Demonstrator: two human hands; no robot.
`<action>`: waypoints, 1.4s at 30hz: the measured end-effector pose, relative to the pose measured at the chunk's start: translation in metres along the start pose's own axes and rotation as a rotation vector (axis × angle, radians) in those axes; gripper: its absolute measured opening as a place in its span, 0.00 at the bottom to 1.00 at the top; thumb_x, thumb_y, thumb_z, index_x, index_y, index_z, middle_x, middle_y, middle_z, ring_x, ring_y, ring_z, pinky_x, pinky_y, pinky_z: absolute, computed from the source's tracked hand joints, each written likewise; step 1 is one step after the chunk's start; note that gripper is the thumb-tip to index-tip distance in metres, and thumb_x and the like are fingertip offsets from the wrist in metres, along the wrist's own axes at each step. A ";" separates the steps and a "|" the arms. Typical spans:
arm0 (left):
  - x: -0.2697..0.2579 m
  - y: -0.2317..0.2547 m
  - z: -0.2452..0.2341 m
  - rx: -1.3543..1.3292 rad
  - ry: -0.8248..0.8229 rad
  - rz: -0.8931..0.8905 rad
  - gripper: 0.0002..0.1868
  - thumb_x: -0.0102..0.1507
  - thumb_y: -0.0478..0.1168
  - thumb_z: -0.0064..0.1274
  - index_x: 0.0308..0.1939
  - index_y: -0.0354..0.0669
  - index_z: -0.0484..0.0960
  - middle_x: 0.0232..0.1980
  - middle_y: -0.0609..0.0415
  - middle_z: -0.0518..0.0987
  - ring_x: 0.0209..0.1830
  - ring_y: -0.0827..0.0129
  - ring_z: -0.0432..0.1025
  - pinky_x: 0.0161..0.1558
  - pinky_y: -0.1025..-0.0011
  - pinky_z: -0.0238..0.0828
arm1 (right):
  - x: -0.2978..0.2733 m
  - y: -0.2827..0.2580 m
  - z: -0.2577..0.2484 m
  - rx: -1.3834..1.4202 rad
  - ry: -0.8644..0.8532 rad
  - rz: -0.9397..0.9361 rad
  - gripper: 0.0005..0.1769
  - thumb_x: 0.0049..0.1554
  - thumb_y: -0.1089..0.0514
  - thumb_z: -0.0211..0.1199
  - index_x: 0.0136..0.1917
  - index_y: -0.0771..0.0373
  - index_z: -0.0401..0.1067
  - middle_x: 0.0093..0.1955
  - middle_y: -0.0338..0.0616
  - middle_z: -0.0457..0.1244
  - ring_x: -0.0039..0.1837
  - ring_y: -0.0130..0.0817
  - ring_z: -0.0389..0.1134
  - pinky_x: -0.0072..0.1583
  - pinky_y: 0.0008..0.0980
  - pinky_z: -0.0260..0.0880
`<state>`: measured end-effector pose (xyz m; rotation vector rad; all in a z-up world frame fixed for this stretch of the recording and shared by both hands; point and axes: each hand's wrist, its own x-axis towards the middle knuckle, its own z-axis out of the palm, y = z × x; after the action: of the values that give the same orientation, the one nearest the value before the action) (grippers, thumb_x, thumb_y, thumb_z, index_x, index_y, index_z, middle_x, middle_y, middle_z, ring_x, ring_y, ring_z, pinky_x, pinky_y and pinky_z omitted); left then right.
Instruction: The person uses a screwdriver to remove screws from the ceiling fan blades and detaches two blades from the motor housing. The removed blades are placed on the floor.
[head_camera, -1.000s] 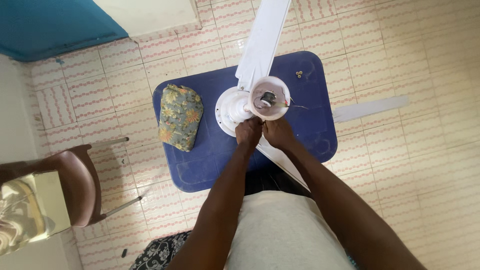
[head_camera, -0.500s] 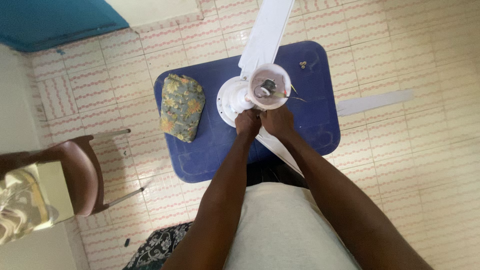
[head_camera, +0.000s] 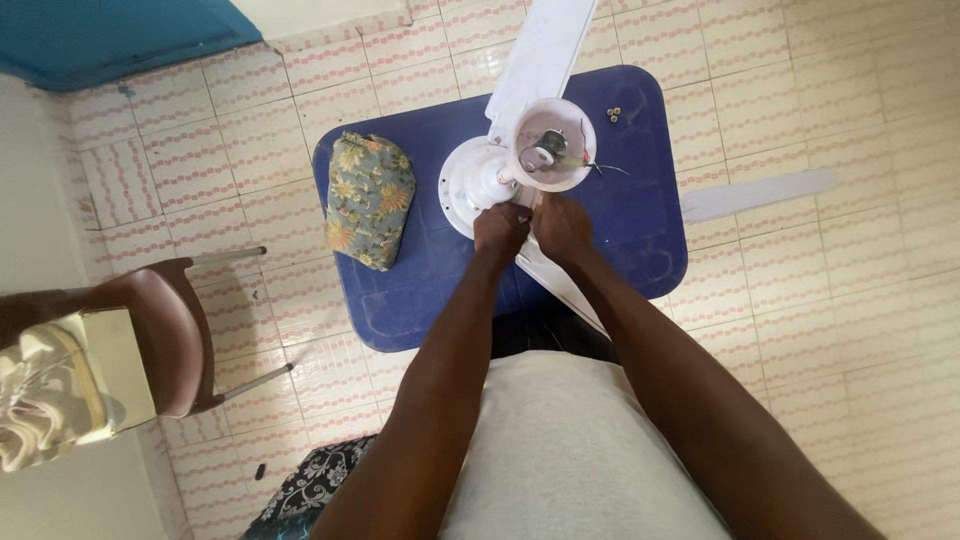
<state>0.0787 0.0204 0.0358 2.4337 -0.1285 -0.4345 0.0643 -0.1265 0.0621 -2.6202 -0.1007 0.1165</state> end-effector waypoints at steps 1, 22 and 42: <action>0.001 -0.002 0.001 -0.005 0.008 0.007 0.12 0.57 0.44 0.54 0.42 0.61 0.90 0.43 0.49 0.86 0.41 0.52 0.81 0.48 0.56 0.77 | 0.001 0.000 -0.001 -0.003 0.055 -0.109 0.18 0.61 0.55 0.54 0.58 0.69 0.67 0.47 0.65 0.67 0.51 0.66 0.68 0.53 0.61 0.66; 0.002 -0.009 0.013 -0.002 0.049 0.061 0.11 0.59 0.46 0.59 0.45 0.62 0.89 0.44 0.50 0.85 0.42 0.52 0.80 0.48 0.56 0.76 | -0.008 -0.011 -0.036 0.080 -0.029 -0.048 0.32 0.56 0.54 0.57 0.69 0.70 0.57 0.47 0.65 0.67 0.49 0.66 0.69 0.50 0.60 0.68; 0.001 -0.015 0.017 -0.045 -0.015 -0.016 0.10 0.57 0.42 0.59 0.41 0.60 0.89 0.44 0.45 0.84 0.44 0.47 0.78 0.49 0.54 0.75 | -0.002 -0.014 -0.013 0.133 -0.002 0.033 0.28 0.59 0.52 0.57 0.66 0.73 0.60 0.45 0.65 0.66 0.46 0.65 0.69 0.48 0.60 0.67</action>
<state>0.0739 0.0222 0.0139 2.3892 -0.1048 -0.4583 0.0626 -0.1209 0.0807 -2.4893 -0.0485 0.1326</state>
